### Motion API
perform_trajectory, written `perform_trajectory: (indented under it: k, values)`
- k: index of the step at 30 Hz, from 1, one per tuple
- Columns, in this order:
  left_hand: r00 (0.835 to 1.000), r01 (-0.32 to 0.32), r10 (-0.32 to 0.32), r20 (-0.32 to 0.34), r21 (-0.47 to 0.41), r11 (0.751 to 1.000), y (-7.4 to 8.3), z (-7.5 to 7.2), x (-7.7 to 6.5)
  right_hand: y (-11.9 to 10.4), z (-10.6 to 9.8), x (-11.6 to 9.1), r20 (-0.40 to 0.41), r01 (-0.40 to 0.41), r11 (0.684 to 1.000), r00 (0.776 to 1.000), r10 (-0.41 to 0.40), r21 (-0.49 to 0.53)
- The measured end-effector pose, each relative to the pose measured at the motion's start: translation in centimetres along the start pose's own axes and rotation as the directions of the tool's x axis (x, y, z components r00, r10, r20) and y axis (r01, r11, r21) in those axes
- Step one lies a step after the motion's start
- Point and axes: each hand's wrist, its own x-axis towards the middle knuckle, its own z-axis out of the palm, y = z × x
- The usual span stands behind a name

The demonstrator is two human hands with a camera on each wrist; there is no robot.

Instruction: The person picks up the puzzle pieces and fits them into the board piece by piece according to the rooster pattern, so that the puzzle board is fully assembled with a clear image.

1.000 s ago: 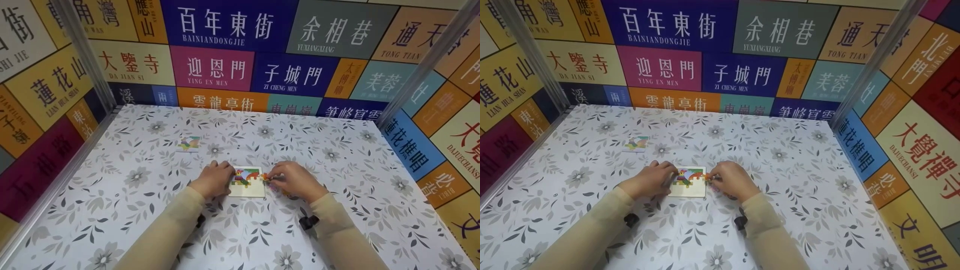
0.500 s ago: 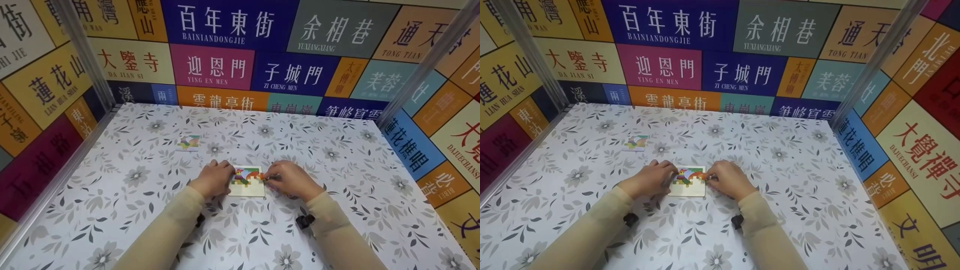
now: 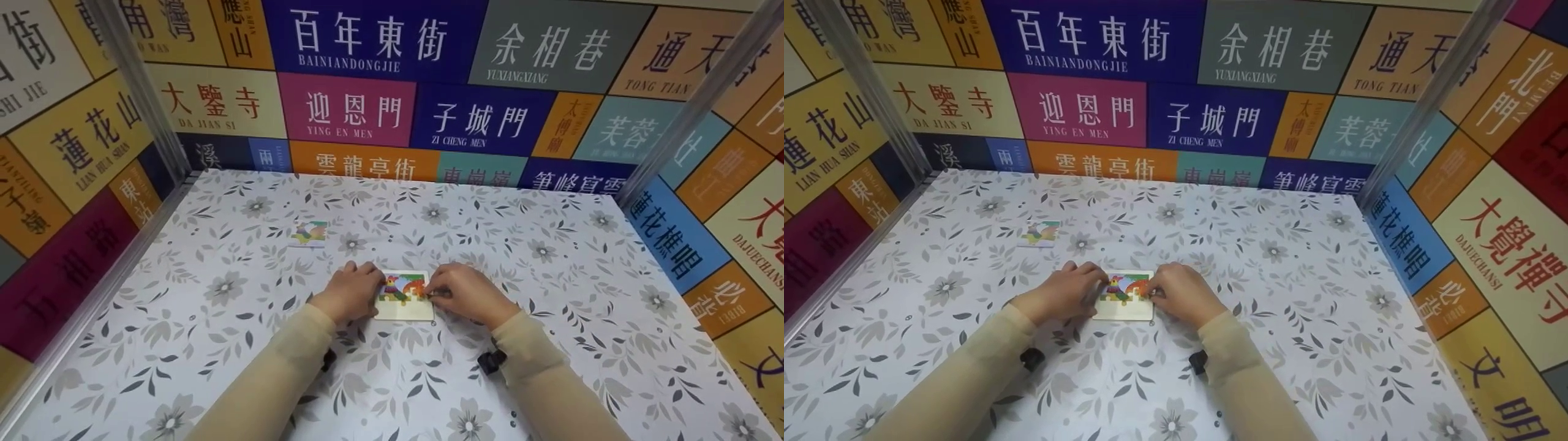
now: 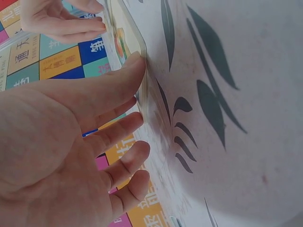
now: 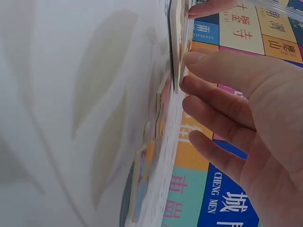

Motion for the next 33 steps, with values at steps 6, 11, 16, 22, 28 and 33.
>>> perform_trajectory:
  k: [6, 11, 16, 22, 28, 33]
  values:
    - [1.000, 0.006, -0.006, 0.009, -0.016, 1.000, 0.0, 0.1, 0.0, -0.5, 0.2, 0.1, -0.013, 0.022, 0.999, 1.000, -0.022, -0.023]
    - [1.000, -0.003, 0.003, 0.007, -0.023, 1.000, -0.1, 0.2, 0.0, -0.8, 0.4, 0.2, -0.016, 0.042, 0.998, 0.999, -0.042, -0.042]
    - [1.000, -0.005, 0.005, 0.005, -0.014, 1.000, 0.0, 0.0, 0.0, -0.9, 0.5, 0.4, -0.026, 0.058, 0.997, 0.998, -0.059, -0.051]
    - [1.000, -0.014, 0.014, -0.015, -0.013, 1.000, 0.1, 0.0, -0.2, -0.9, 0.7, 0.6, -0.037, 0.057, 0.998, 0.998, -0.058, -0.035]
    - [1.000, -0.010, 0.010, -0.009, -0.020, 1.000, 0.1, -0.1, -0.2, -1.1, 0.8, 0.6, -0.040, 0.029, 0.999, 0.999, -0.030, -0.033]
    - [1.000, 0.000, 0.000, 0.007, -0.035, 0.999, 0.1, -0.2, -0.1, -1.4, 0.7, 0.8, -0.014, 0.016, 0.999, 1.000, -0.017, -0.037]
